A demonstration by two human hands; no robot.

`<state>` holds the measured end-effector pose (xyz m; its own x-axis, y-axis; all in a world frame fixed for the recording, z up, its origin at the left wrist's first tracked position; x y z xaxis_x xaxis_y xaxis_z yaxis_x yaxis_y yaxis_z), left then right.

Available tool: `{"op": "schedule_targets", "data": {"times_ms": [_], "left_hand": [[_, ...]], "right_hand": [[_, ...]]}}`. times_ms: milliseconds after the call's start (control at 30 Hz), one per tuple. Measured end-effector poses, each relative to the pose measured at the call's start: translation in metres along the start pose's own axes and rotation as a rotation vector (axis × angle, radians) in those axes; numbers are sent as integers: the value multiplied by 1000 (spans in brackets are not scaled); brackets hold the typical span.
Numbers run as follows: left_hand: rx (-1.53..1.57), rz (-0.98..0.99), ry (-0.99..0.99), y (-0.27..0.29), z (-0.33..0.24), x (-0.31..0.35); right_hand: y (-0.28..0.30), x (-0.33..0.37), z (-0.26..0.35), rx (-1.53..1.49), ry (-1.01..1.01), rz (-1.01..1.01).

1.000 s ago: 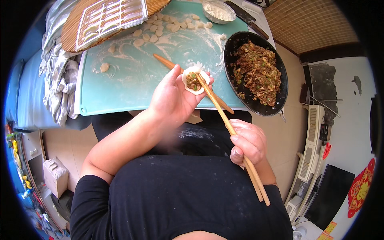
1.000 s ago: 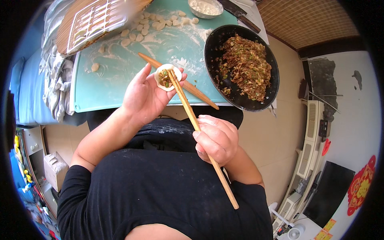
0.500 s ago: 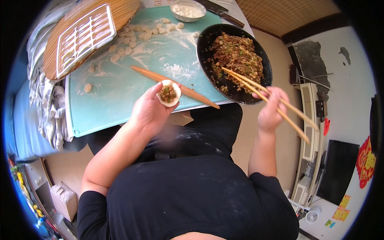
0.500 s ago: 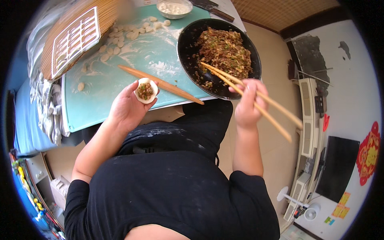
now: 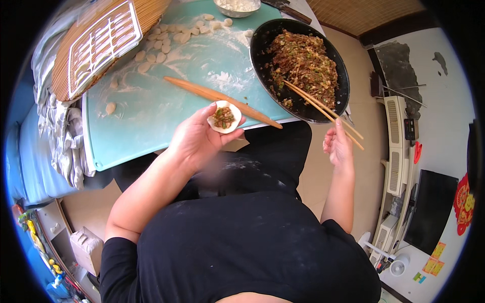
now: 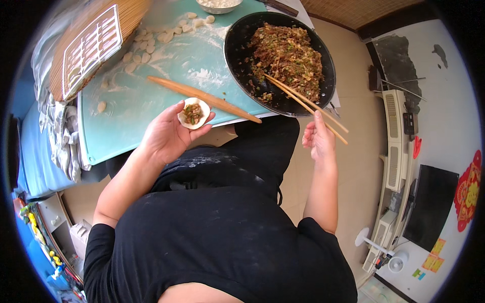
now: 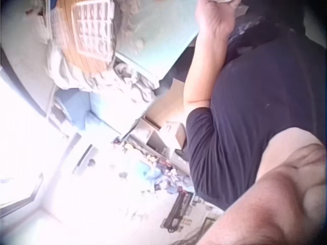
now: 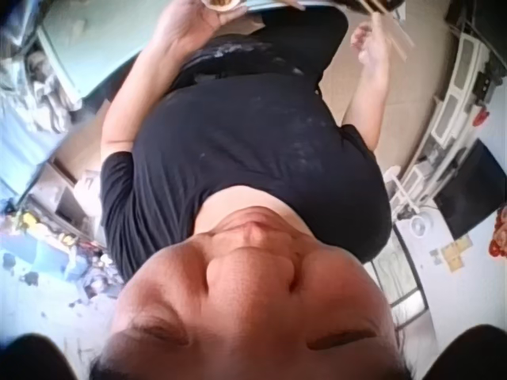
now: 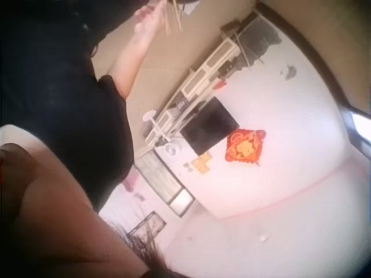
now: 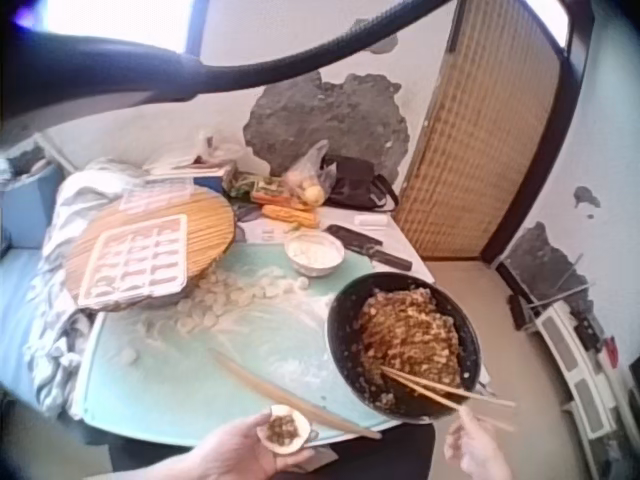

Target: The person makes dumplings by placing a meat and vegetable filling onto round dough wrappers using chopsticks. They fold and pleat the edges of the wrappers to seal the dumplings, then place the finished items into a plastic tray. The process is repeated for multiple dumplings.

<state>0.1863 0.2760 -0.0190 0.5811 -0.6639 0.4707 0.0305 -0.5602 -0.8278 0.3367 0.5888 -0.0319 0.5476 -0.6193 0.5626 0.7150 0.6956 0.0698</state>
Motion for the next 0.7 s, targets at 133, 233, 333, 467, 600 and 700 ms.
{"op": "schedule_targets", "data": {"times_ms": [133,233,333,467,600,700], "left_hand": [[-50,22,17,-6,3,3],[-95,38,26,-11,5,7],[-86,103,37,-13,6,10],[-6,182,67,-18,4,20],[41,163,45,-16,2,25],[-18,169,-13,-13,4,25]], "right_hand": [[-39,24,-16,-143,-12,273],[-84,56,-14,-7,381,436],[-129,92,17,631,1341,412],[-165,100,23,749,1732,379],[-174,98,21,750,1850,387],[-175,99,23,769,1913,403]]}}
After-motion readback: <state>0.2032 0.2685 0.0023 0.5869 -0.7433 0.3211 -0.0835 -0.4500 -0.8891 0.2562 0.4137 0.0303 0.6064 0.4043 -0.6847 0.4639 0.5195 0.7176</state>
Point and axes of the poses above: each hand's wrist, its own x-axis away from the middle knuckle, its own y-axis out of the back of the hand, z = x × y, the point moved 2 cm from there along -x, towards the middle knuckle, and after that the axes turned 4 degrees about -y, right-handed, at the moved point
